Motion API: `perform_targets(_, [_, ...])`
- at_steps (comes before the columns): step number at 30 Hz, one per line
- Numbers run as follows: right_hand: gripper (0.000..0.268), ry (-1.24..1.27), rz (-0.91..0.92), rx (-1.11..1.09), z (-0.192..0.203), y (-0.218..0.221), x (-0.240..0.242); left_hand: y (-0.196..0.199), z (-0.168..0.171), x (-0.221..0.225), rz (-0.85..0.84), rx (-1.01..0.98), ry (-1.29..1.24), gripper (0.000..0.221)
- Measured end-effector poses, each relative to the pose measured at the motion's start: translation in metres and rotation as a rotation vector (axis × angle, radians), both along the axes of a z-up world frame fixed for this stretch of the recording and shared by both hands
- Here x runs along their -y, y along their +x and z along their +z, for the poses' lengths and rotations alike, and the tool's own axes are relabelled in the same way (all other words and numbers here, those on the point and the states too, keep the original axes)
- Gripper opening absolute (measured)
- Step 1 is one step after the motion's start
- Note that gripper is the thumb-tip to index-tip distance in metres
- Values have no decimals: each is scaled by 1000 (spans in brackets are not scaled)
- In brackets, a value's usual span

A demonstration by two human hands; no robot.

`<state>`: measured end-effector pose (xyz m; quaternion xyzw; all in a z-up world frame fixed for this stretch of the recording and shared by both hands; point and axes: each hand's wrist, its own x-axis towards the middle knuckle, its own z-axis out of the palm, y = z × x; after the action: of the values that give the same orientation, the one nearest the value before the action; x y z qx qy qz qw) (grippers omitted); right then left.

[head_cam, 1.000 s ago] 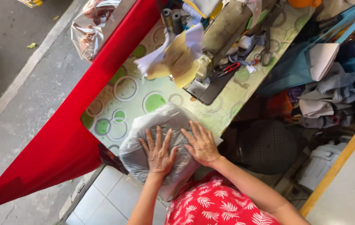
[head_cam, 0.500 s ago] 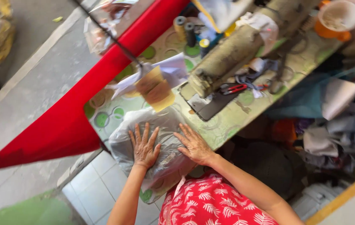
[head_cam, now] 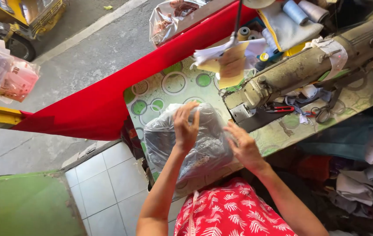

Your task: Folding a pair of pants, placing them in a plastic bag, then removing them to measure the waist and inseam with a tape measure for quality control.

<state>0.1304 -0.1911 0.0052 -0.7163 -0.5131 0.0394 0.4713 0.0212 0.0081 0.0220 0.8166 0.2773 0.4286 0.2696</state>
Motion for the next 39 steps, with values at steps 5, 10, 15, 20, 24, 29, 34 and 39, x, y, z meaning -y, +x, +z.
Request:
perform_targets(5, [33, 128, -101, -68, 110, 1, -3, 48, 40, -8, -241, 333, -611, 38])
perform_targets(10, [36, 255, -148, 97, 162, -8, -18, 81, 57, -2, -508, 443, -869, 45])
perform_targets(15, [39, 216, -125, 351, 166, -2, -47, 121, 9, 13, -615, 525, -967, 66])
perform_targets(20, [41, 151, -161, 242, 162, 7, -29, 117, 22, 32, -640, 529, -1022, 69])
perform_targets(24, [41, 125, -250, 131, 162, 6, -6, 92, 46, 41, -574, 419, -986, 62])
perform_targets(29, [43, 110, -301, 80, 159, 3, 2, 78, 52, 39, -532, 279, -628, 72])
perform_targets(34, [44, 107, -311, 49, 159, 0, -2, 67, 71, 34, -410, 373, -445, 47])
perform_targets(39, [41, 103, -297, 7, 164, 1, -14, 74, 93, 24, -496, 596, -717, 21])
